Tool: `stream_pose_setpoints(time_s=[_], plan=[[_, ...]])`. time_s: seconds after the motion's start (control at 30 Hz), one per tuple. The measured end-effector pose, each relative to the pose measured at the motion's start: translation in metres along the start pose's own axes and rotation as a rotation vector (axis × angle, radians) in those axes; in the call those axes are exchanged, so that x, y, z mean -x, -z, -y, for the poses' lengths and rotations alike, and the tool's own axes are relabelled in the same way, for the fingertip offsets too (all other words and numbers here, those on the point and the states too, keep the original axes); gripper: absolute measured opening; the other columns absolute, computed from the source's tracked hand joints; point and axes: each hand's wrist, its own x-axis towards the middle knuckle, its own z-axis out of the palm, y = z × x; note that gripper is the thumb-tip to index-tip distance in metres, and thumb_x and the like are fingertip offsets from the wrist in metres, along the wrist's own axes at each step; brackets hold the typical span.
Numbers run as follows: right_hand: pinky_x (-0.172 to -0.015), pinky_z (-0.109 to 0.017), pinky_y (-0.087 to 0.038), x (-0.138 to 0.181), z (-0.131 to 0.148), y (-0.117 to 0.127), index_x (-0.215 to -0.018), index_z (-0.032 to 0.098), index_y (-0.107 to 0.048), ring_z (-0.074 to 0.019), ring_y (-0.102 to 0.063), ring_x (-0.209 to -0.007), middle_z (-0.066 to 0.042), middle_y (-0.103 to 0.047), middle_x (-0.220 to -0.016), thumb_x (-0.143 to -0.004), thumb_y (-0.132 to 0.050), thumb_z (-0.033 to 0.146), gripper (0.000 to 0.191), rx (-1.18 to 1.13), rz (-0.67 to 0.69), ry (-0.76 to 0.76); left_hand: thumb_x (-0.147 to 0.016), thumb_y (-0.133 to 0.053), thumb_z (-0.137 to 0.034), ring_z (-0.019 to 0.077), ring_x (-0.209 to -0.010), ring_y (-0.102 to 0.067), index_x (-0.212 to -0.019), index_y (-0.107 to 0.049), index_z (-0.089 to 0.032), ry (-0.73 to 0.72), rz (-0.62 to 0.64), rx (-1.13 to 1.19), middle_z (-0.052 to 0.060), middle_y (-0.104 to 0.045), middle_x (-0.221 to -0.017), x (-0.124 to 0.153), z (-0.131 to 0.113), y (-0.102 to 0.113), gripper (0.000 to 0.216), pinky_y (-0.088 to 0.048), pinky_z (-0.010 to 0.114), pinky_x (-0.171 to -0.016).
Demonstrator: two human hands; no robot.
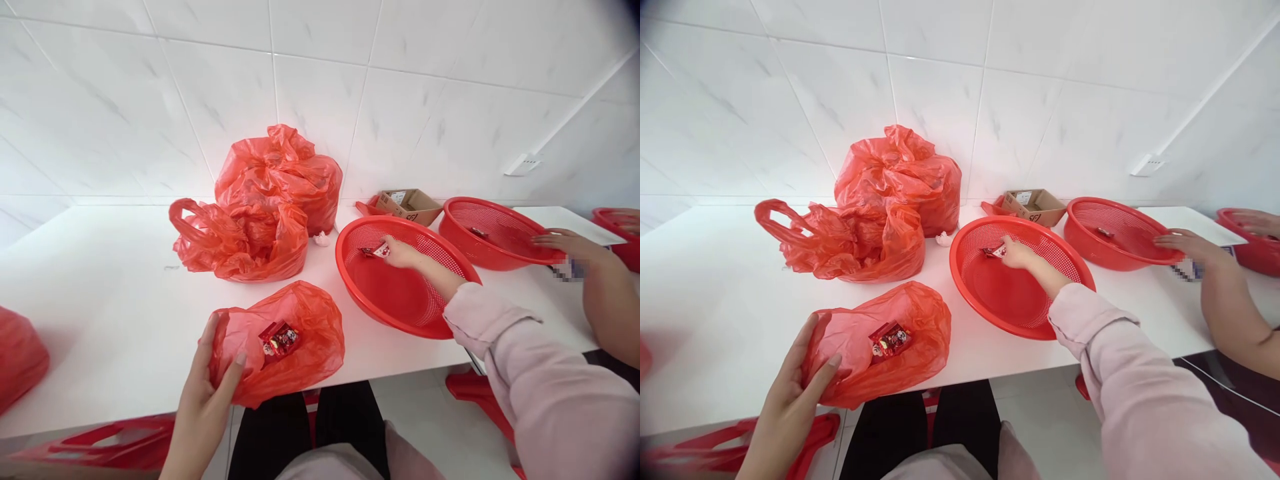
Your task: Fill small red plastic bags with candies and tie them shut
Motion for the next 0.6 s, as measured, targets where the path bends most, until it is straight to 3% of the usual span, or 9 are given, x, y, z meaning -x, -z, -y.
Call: stream_pose_setpoints(time_s=[0.13, 0.23, 0.37, 0.47, 0.6], plan=[[-0.087, -0.030, -0.051, -0.012, 0.012, 0.001, -0.145, 0.020, -0.040, -0.0238, -0.063, -0.106, -0.014, -0.062, -0.126, -0.086, -0.066, 0.028, 0.065, -0.043, -0.017, 0.103, -0.085, -0.064, -0.038, 0.0303, -0.148, -0.026, -0.150, -0.036, -0.033, -0.020, -0.006, 0.010, 0.003, -0.037, -0.158, 0.000, 0.002, 0.001, 0.071, -0.037, 0.044, -0.115], [-0.086, -0.034, -0.051, -0.016, 0.020, -0.005, -0.147, 0.024, -0.038, -0.0275, -0.063, -0.107, -0.012, -0.062, -0.126, -0.081, -0.069, 0.030, 0.073, -0.032, -0.040, 0.144, -0.086, -0.064, -0.038, 0.0311, -0.148, -0.025, -0.151, -0.035, -0.033, -0.008, -0.019, 0.013, 0.003, -0.036, -0.158, 0.001, 0.003, 0.002, 0.071, -0.039, 0.043, -0.114], [-0.088, -0.043, -0.050, -0.016, 0.027, -0.016, -0.133, 0.025, -0.054, -0.0330, -0.061, -0.110, -0.015, -0.059, -0.128, -0.082, -0.064, 0.028, 0.052, 0.026, -0.061, 0.155, -0.087, -0.063, -0.040, 0.0301, -0.148, -0.025, -0.151, -0.035, -0.033, 0.006, -0.025, 0.014, 0.003, -0.037, -0.157, 0.003, 0.004, 0.003, 0.071, -0.038, 0.043, -0.115], [-0.086, -0.042, -0.050, -0.015, 0.031, -0.018, -0.117, 0.025, -0.065, -0.0322, -0.062, -0.110, -0.013, -0.063, -0.122, -0.082, -0.061, 0.020, 0.036, 0.040, -0.038, 0.188, -0.086, -0.064, -0.040, 0.0297, -0.148, -0.026, -0.150, -0.036, -0.032, -0.004, -0.032, 0.017, 0.004, -0.039, -0.156, 0.005, 0.005, 0.002, 0.070, -0.040, 0.043, -0.114], [-0.084, -0.042, -0.050, -0.010, 0.041, 0.000, -0.110, 0.021, -0.067, -0.0329, -0.064, -0.104, -0.013, -0.069, -0.108, -0.078, -0.063, 0.014, 0.033, 0.012, -0.034, 0.203, -0.087, -0.062, -0.039, 0.0303, -0.148, -0.026, -0.150, -0.036, -0.031, -0.020, -0.031, 0.036, 0.004, -0.036, -0.158, 0.005, 0.005, 0.003, 0.069, -0.042, 0.043, -0.112]])
